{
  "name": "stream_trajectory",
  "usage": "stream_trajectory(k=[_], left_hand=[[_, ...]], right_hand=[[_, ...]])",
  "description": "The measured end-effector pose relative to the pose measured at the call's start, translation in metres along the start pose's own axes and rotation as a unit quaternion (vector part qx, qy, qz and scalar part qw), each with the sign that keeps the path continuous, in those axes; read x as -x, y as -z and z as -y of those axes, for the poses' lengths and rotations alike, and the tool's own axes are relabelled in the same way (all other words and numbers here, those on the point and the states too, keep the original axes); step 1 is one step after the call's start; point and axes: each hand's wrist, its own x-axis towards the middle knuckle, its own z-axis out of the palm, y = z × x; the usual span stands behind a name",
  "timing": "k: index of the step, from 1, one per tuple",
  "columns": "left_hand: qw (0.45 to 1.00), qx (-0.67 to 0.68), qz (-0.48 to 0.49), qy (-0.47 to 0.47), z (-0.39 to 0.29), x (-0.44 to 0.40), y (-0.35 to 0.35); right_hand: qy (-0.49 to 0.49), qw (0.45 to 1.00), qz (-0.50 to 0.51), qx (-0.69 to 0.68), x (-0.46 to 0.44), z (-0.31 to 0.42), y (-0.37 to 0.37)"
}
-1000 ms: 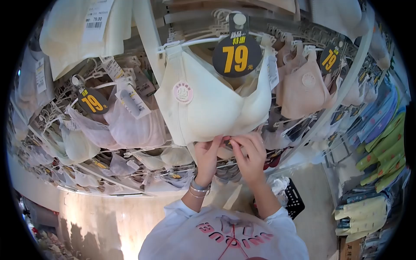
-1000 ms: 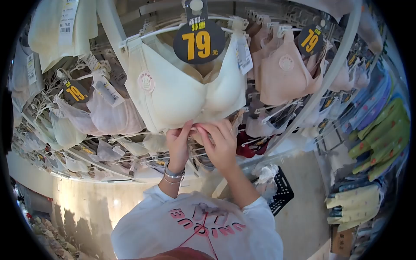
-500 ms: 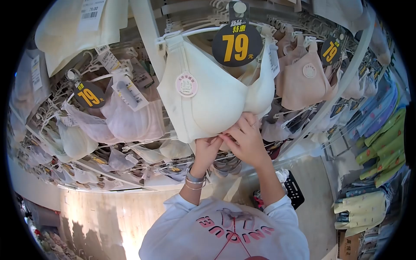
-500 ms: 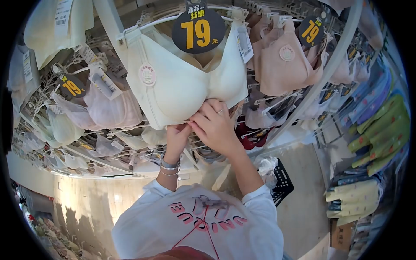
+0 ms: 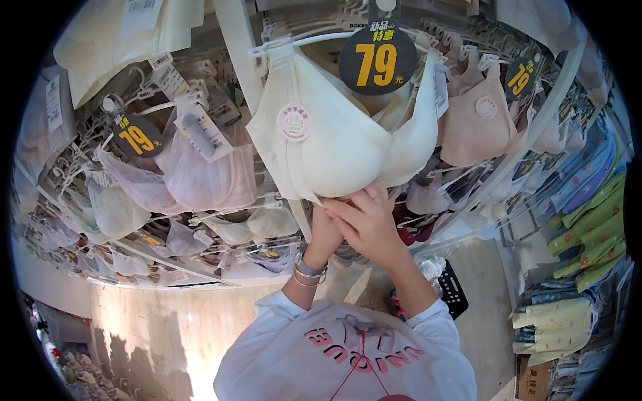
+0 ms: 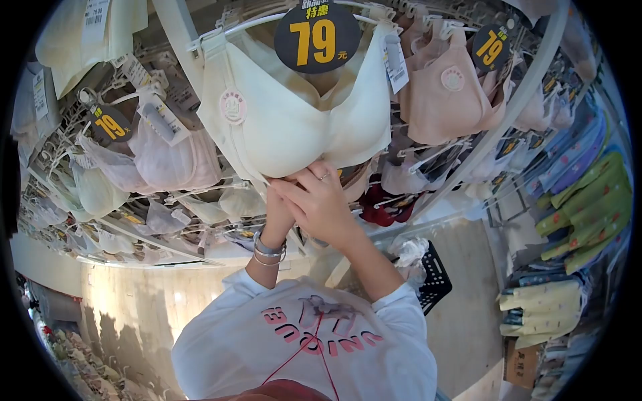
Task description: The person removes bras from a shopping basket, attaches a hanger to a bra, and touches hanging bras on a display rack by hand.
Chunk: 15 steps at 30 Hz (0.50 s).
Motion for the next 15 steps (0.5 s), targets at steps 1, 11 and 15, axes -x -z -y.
stream_trajectory(k=[1,11,15], left_hand=[[0.999,0.016,0.021,0.022,-0.006,-0.002,0.003],[0.982,-0.112,-0.096,0.115,-0.07,-0.002,0.047],[0.965,-0.209,-0.156,0.036,-0.067,-0.02,0.035]], right_hand=[[-0.002,1.0,0.001,0.005,0.001,0.0,0.002],[-0.019,0.998,0.027,0.056,0.005,-0.009,0.013],[-0.018,0.999,0.028,0.032,0.001,0.001,0.009]])
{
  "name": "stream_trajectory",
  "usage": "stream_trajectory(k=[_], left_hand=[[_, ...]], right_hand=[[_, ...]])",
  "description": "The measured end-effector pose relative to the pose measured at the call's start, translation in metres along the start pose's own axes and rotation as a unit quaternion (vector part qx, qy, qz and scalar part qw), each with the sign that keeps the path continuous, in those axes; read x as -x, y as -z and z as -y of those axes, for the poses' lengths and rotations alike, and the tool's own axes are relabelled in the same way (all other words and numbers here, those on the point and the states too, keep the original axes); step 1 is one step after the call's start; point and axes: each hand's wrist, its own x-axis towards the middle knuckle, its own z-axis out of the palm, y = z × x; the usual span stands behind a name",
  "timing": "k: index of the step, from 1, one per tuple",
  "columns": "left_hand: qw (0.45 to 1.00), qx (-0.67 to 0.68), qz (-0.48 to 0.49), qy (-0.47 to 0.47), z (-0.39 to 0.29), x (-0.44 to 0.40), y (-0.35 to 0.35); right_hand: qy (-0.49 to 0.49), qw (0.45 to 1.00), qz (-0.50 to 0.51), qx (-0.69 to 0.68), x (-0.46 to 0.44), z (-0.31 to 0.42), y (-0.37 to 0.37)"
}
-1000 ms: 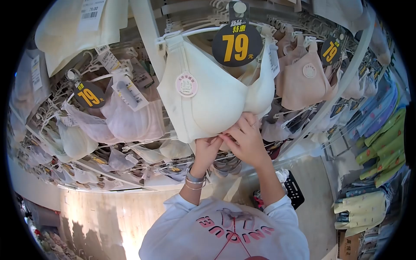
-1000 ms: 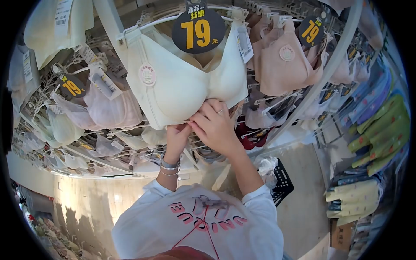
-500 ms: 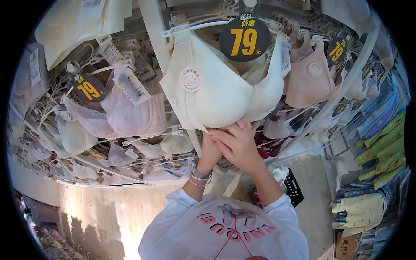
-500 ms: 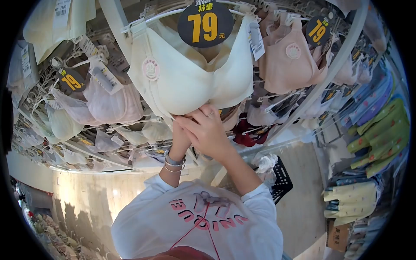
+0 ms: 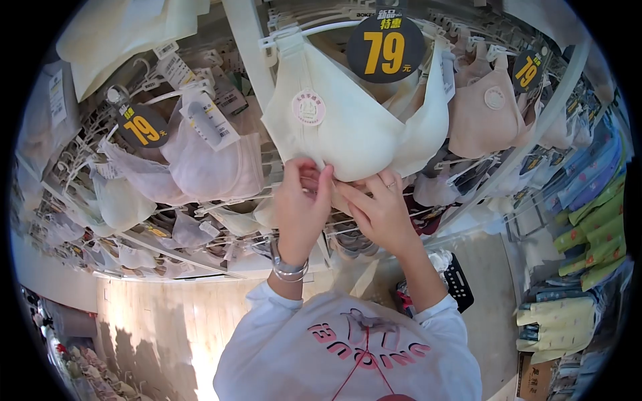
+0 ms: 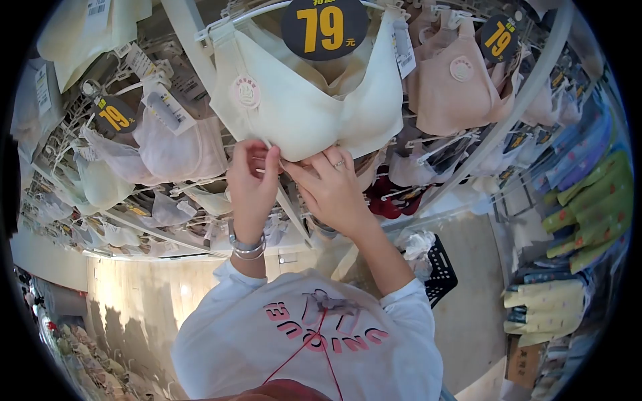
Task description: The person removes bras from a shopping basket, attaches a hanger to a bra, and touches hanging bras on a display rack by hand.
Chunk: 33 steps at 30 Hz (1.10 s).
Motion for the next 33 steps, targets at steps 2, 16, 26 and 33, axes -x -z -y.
stream_trajectory(k=[2,16,26,33], left_hand=[[0.998,-0.051,-0.025,-0.028,0.0,0.0,-0.008],[0.96,0.278,-0.005,0.035,0.003,0.009,-0.019],[0.826,0.534,0.103,0.146,0.003,0.004,-0.015],[0.771,0.606,0.115,0.16,-0.005,-0.001,-0.026]], right_hand=[[0.001,1.0,-0.004,-0.013,-0.001,0.001,-0.002],[-0.197,0.962,-0.181,-0.052,-0.026,0.001,-0.014],[-0.252,0.944,-0.209,-0.043,-0.04,-0.001,-0.012],[-0.244,0.939,-0.233,-0.061,-0.046,-0.004,-0.012]])
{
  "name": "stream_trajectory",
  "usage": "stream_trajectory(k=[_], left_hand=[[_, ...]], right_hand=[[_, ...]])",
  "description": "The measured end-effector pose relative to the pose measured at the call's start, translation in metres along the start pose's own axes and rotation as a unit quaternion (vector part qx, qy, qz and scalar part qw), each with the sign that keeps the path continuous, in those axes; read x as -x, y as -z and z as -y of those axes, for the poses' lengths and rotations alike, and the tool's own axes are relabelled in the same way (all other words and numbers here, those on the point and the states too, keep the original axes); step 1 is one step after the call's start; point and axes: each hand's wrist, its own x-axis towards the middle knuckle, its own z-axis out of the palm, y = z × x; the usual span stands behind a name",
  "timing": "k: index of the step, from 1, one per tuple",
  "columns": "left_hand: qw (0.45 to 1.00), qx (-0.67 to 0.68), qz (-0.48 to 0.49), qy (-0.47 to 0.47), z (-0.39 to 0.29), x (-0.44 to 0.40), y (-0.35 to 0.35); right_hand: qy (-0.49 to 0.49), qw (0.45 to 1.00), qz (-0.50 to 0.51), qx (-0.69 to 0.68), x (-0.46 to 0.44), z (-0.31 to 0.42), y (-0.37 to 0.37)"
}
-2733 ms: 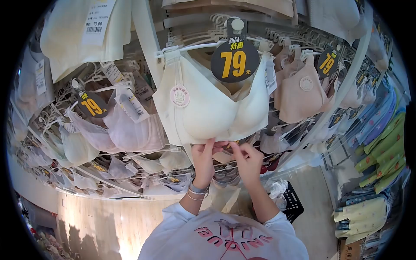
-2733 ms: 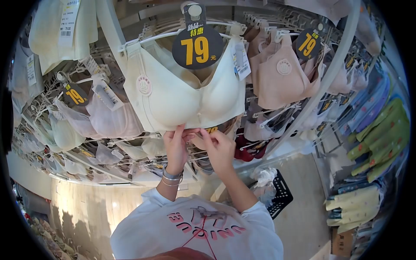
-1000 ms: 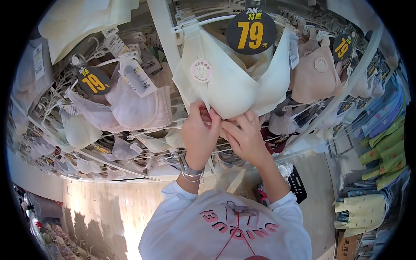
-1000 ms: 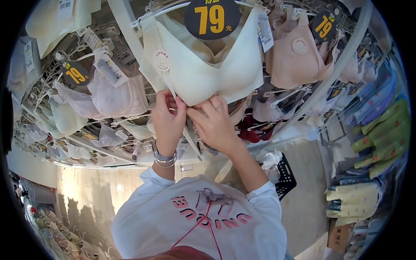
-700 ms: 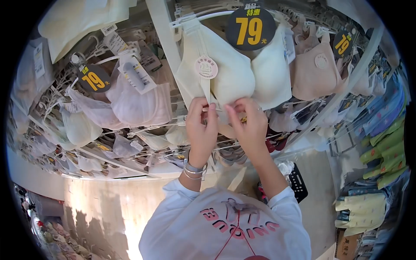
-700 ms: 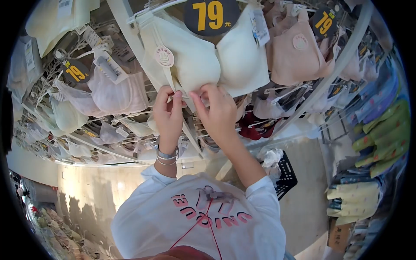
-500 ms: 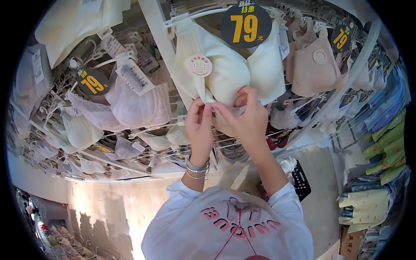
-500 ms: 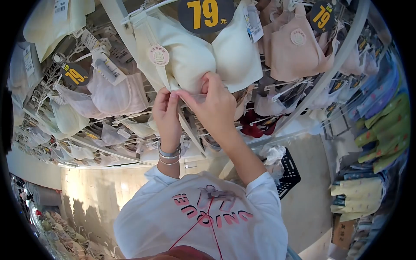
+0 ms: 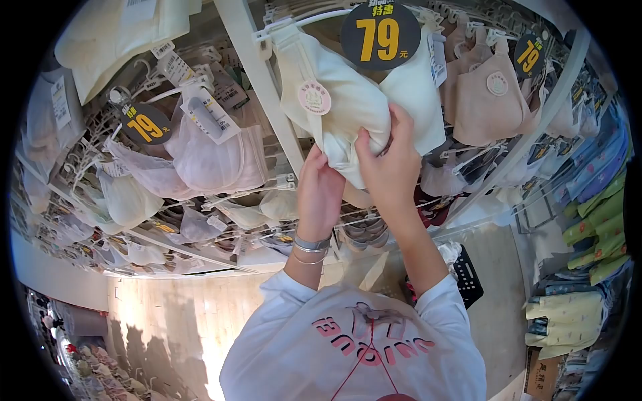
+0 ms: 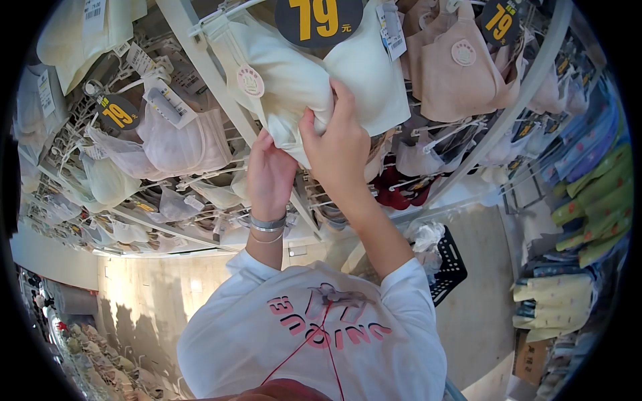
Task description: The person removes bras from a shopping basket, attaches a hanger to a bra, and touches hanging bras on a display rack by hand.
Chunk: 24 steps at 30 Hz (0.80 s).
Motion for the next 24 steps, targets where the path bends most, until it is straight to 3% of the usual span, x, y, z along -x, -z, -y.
stream_trajectory(k=[10,13,16,19,24], left_hand=[[0.993,-0.098,-0.048,-0.043,0.01,-0.01,-0.01],[0.98,-0.131,-0.111,-0.101,0.017,-0.018,-0.003],[0.968,-0.184,-0.103,-0.137,0.018,-0.024,0.005],[0.961,-0.223,-0.104,-0.13,0.014,-0.024,0.014],[0.979,-0.148,-0.103,-0.097,0.008,-0.017,0.008]], right_hand=[[-0.008,0.993,-0.032,-0.112,0.009,-0.021,-0.01],[-0.063,0.978,-0.016,-0.198,0.011,-0.02,-0.008],[-0.084,0.955,-0.012,-0.285,0.01,-0.012,-0.003],[-0.1,0.931,-0.008,-0.351,0.01,-0.016,-0.003],[-0.081,0.941,-0.041,-0.327,0.008,-0.017,-0.008]])
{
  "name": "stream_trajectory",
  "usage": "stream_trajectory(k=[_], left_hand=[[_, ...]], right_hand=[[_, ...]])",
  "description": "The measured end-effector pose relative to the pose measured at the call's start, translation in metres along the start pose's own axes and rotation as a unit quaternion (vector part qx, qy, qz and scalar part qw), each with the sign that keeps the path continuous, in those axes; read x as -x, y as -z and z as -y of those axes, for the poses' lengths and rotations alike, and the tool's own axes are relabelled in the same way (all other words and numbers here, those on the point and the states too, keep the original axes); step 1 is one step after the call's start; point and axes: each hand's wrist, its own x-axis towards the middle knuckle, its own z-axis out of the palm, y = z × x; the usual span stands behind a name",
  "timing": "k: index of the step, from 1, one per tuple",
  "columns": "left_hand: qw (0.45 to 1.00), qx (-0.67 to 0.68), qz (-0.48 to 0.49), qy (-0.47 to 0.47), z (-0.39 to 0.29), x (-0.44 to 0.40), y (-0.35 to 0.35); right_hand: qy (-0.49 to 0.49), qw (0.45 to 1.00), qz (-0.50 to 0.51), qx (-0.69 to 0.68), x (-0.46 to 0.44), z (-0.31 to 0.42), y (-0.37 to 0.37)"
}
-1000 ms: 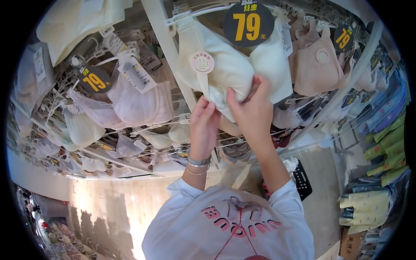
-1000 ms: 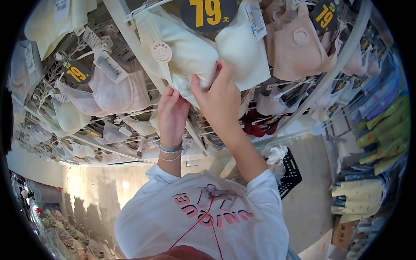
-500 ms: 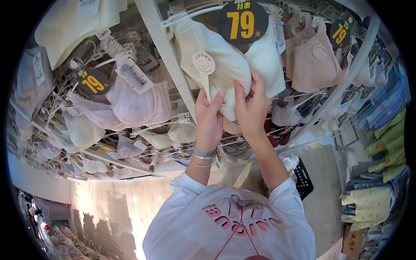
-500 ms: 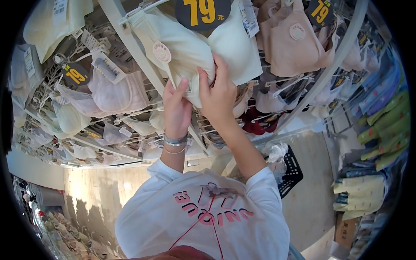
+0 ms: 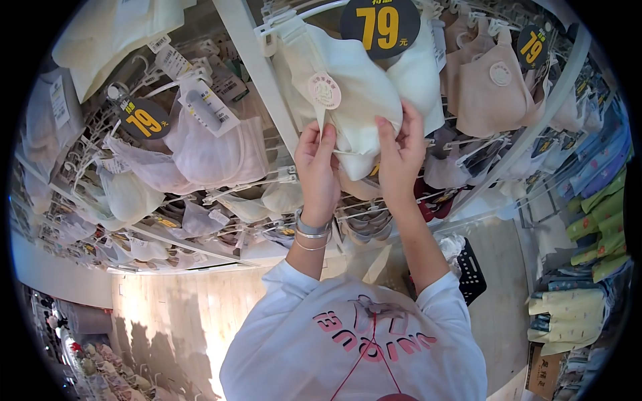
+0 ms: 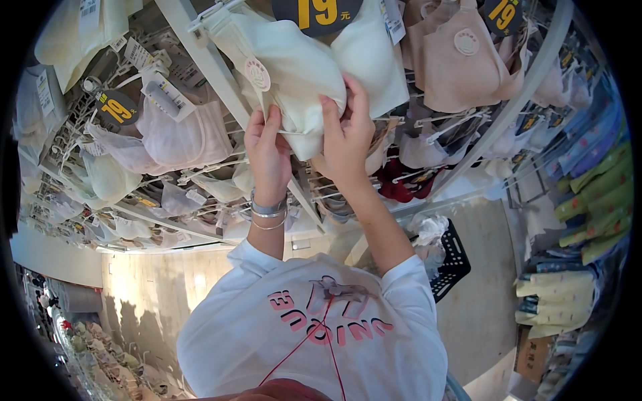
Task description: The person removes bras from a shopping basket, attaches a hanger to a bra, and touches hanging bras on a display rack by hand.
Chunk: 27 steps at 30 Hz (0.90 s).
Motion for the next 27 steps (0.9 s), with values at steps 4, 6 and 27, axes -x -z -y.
stream_trajectory(k=[4,6,27], left_hand=[[1.0,0.022,-0.02,0.006,-0.009,0.005,-0.008],[1.0,0.021,-0.021,-0.008,-0.006,0.005,-0.001],[0.992,-0.081,-0.007,-0.1,-0.008,0.018,-0.001]], right_hand=[[0.251,0.908,-0.061,0.33,-0.004,-0.004,0.004],[0.305,0.876,-0.016,0.373,-0.003,0.009,0.003],[0.273,0.896,0.126,0.327,0.008,0.022,0.006]])
